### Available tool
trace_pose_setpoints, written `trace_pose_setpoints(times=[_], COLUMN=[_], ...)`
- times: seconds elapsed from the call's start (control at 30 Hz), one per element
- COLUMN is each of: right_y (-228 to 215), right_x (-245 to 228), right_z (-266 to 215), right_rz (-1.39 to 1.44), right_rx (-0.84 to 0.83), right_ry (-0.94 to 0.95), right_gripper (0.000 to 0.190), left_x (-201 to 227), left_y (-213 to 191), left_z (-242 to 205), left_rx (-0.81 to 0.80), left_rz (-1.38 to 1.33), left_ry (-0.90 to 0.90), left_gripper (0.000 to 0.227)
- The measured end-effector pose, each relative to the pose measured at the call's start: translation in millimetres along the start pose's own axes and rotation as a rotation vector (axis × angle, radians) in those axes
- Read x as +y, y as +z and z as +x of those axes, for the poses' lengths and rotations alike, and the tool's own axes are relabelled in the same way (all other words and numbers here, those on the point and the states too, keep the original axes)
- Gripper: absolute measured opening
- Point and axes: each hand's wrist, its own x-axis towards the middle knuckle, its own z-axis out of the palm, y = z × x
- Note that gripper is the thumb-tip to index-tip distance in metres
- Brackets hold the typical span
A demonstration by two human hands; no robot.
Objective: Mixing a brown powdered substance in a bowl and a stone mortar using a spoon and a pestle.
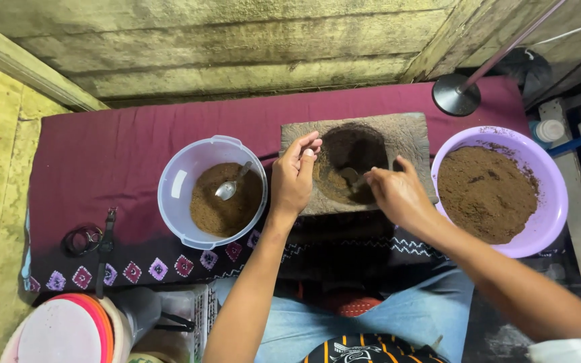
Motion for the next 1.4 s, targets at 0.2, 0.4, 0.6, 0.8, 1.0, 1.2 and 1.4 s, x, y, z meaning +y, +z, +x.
trace_pose_setpoints(times=[0.2, 0.4, 0.6, 0.8, 1.0, 1.2, 1.4], right_y=[-27, -26, -36, -58, -100, -134, -127], right_x=[-57, -74, -80, -71, -42, 12, 78], right_z=[-12, -15, -15, -19, -53, -127, -216], right_rz=[0.291, 0.418, 0.642, 1.165, 1.33, 1.002, 0.558], right_rx=[0.024, 0.115, 0.198, 0.314, 0.407, 0.586, 0.708], right_ry=[0.284, 0.369, 0.452, 0.544, 0.587, 0.625, 0.665], right_gripper=[0.027, 0.027, 0.024, 0.031, 0.029, 0.019, 0.025], left_x=[1, -9, -23, -42, -60, -1, 31], left_y=[0, 1, 5, 9, 59, 167, 260], left_z=[-1, -1, 8, 27, 36, 17, -21], left_rx=[0.006, 0.023, 0.037, -0.093, -0.217, -0.379, -0.58], left_rz=[0.017, 0.099, 0.234, 0.438, -0.248, -0.324, 0.315], left_ry=[-0.001, 0.019, -0.06, -0.348, -0.728, -0.689, -0.28], left_gripper=[0.033, 0.033, 0.035, 0.032, 0.06, 0.062, 0.061])
